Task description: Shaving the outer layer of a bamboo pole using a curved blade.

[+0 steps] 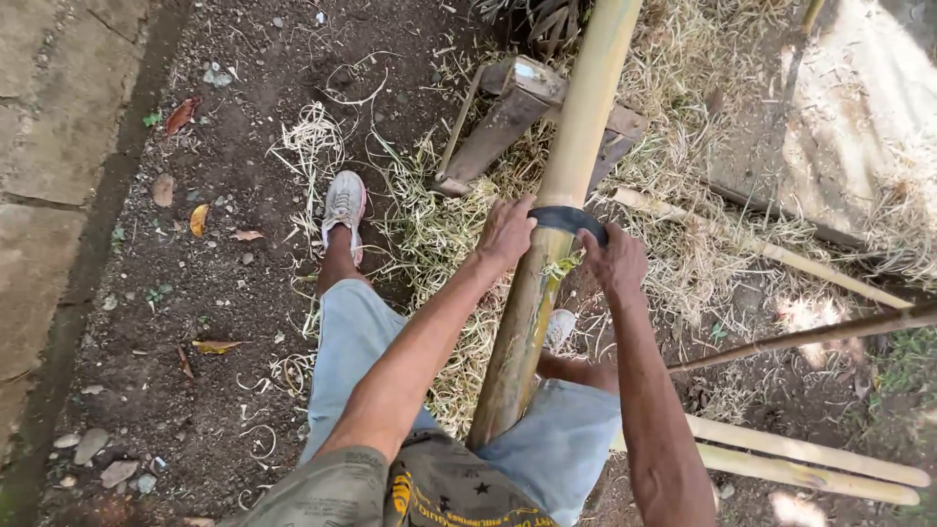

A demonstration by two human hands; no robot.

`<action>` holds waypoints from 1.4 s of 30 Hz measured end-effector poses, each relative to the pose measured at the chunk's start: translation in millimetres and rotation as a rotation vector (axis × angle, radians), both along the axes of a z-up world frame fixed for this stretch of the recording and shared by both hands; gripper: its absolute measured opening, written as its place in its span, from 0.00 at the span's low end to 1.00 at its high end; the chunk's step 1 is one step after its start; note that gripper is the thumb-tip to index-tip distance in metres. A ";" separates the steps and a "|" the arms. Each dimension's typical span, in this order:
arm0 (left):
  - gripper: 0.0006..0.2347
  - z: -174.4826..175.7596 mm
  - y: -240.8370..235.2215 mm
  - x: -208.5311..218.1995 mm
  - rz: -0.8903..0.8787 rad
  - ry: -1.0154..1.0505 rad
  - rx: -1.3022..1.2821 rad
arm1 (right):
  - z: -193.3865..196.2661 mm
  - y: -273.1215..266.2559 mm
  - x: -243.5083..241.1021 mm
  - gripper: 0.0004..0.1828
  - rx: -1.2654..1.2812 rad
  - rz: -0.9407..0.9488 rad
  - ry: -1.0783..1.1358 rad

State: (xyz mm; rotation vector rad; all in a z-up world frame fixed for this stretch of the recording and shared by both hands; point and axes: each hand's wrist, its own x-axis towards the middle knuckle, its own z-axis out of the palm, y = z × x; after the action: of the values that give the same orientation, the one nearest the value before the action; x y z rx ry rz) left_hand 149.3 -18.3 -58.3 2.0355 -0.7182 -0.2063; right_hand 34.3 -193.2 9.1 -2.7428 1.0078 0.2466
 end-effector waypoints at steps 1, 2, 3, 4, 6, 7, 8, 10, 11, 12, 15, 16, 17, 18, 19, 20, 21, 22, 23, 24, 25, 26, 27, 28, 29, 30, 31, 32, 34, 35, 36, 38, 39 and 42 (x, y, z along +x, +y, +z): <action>0.15 -0.9 -2.6 3.5 0.003 0.004 -0.001 | 2.9 0.4 4.4 0.28 -0.001 0.003 0.004; 0.12 -1.8 -5.3 6.9 -0.061 0.082 0.102 | 5.7 0.7 8.7 0.26 0.027 -0.014 -0.023; 0.09 -2.4 -8.2 11.3 -0.128 0.157 0.205 | 8.5 1.0 13.6 0.24 0.056 -0.033 -0.052; 0.09 -5.3 -11.5 15.5 -0.127 0.159 0.204 | 9.5 0.5 17.3 0.24 0.055 -0.032 -0.050; 0.08 -11.6 -19.9 19.7 -0.022 0.169 0.117 | 11.6 -1.9 20.4 0.23 0.059 -0.018 -0.143; 0.08 -10.5 -19.3 22.4 -0.019 0.175 0.120 | 6.3 -5.2 21.1 0.23 0.062 -0.016 -0.137; 0.08 -9.0 -18.5 24.7 -0.016 0.233 0.161 | 1.3 -8.3 21.2 0.23 0.045 0.020 -0.167; 0.07 -10.6 -16.8 24.7 -0.016 0.295 0.209 | -4.1 -10.1 18.4 0.22 0.035 0.051 -0.194; 0.09 -13.9 -16.2 24.0 0.003 0.236 0.175 | -4.7 -9.9 18.1 0.24 -0.016 0.128 -0.259; 0.10 -16.3 -15.2 22.2 0.021 0.178 0.140 | -4.5 -9.4 16.7 0.25 -0.067 0.204 -0.324; 0.10 6.0 6.3 5.9 0.006 0.234 0.243 | -16.5 6.8 -9.2 0.24 -0.044 0.165 -0.363; 0.10 8.4 14.6 -3.0 0.004 0.228 0.250 | -25.0 11.1 -20.1 0.24 -0.039 0.160 -0.369; 0.09 11.4 21.3 -13.3 -0.018 0.332 0.265 | -32.1 14.0 -32.2 0.24 -0.034 0.148 -0.364; 0.09 14.6 28.4 -24.1 -0.042 0.436 0.279 | -38.9 17.3 -44.8 0.25 -0.029 0.137 -0.358; 0.09 15.1 36.1 -33.6 -0.041 0.428 0.281 | -35.6 27.0 -54.4 0.25 -0.027 0.136 -0.367; 0.09 15.3 43.9 -43.1 -0.036 0.316 0.263 | -32.4 36.8 -64.1 0.24 -0.020 0.161 -0.436; 0.09 15.1 52.1 -54.4 -0.036 0.209 0.245 | -29.2 47.4 -76.2 0.23 -0.014 0.183 -0.500; 0.09 20.0 61.6 -67.2 -0.039 0.205 0.248 | -25.9 56.5 -88.8 0.23 -0.012 0.178 -0.503; 0.09 25.2 72.6 -79.6 -0.047 0.242 0.250 | -22.9 66.2 -99.9 0.23 0.029 0.174 -0.503; 0.10 30.2 83.5 -91.9 -0.055 0.279 0.251 | -20.0 75.8 -110.9 0.23 0.071 0.170 -0.502; 0.10 22.9 92.0 -106.7 -0.060 0.276 0.254 | -19.2 83.4 -123.2 0.23 0.071 0.165 -0.505; 0.09 15.1 100.9 -120.9 -0.056 0.193 0.197 | -18.7 91.3 -134.9 0.23 0.056 0.147 -0.447; 0.08 7.0 109.4 -136.0 -0.049 0.114 0.136 | -17.6 98.3 -146.7 0.23 0.040 0.133 -0.386; 0.08 10.1 117.4 -145.5 -0.050 0.113 0.135 | -11.4 104.8 -152.4 0.23 0.039 0.132 -0.386; 0.09 13.1 123.5 -153.1 -0.040 0.123 0.147 | -5.6 109.4 -156.3 0.22 0.066 0.167 -0.467; 0.09 15.8 129.4 -160.0 -0.030 0.132 0.159 | 0.1 113.9 -159.6 0.22 0.094 0.202 -0.547; 0.09 22.4 128.5 -159.2 -0.035 0.130 0.156 | 2.8 112.4 -159.2 0.22 0.089 0.198 -0.549; 0.09 28.6 127.7 -157.5 -0.024 0.162 0.179 | 5.0 110.9 -157.8 0.22 0.095 0.191 -0.461; 0.09 44.5 123.0 -146.1 -0.001 0.194 0.204 | 6.6 105.3 -149.2 0.22 0.105 0.194 -0.376; 0.10 54.0 120.0 -140.0 -0.095 0.233 0.360 | 6.5 103.8 -148.1 0.22 0.165 0.171 -0.288; 0.11 62.8 116.9 -132.8 -0.190 0.271 0.516 | 5.9 102.2 -146.1 0.22 0.223 0.148 -0.201; 0.10 21.6 100.2 -131.3 -0.143 0.176 0.216 | 2.0 100.0 -137.6 0.19 0.225 0.148 -0.206; 0.10 2.0 91.5 -129.9 -0.090 0.071 -0.081 | 0.6 97.7 -131.5 0.18 0.227 0.154 -0.217; 0.07 -11.3 79.3 -119.4 -0.058 0.506 0.020 | -14.6 76.7 -113.6 0.16 0.234 0.293 -0.389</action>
State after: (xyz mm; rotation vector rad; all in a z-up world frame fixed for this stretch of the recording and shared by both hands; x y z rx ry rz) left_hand 29.9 61.0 -69.6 1.8692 -0.4547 -0.7334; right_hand -79.3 -116.5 -5.5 -2.5714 0.4465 -0.1174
